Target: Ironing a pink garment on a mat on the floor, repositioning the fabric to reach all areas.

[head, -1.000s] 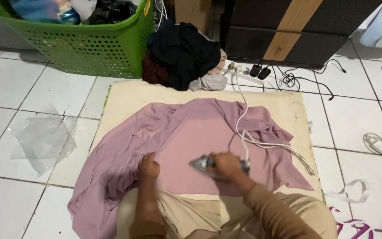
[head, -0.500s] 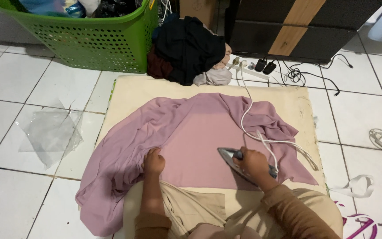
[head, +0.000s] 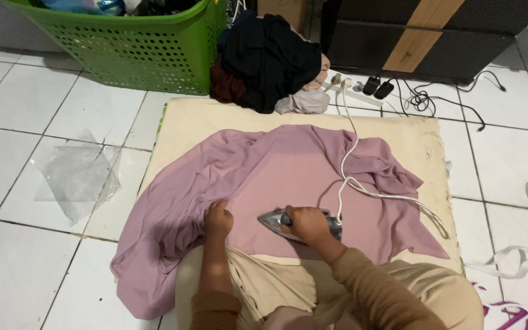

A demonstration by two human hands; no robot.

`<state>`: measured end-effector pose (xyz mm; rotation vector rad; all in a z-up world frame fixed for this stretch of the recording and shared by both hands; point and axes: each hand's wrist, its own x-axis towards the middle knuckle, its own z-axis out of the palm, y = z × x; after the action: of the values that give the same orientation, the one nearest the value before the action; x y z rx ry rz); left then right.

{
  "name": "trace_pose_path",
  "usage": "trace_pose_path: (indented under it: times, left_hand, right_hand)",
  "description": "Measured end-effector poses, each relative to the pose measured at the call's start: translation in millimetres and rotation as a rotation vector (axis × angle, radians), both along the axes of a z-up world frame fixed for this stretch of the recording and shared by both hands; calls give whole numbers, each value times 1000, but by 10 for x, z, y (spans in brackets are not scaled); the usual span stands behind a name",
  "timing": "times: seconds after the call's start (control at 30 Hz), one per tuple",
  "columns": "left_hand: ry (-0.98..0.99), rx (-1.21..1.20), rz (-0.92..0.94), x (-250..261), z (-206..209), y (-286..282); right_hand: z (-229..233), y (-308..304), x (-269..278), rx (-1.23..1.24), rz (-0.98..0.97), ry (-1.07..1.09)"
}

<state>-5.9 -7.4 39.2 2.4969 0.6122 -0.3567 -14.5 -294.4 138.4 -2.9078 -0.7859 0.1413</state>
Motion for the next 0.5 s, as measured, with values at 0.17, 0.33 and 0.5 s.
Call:
trace_pose_path:
  times: [0.17,0.33,0.5]
  left_hand:
    - [-24,-35,20,-50,211,-39]
    - [69,-18,32,15,-18,5]
    - [-59,7,11,-52,124,-35]
  right_hand:
    - [-145,417,-159,-2,148,32]
    - [-60,583,-293,-14,215,40]
    - [-124,732,-259,19,99,21]
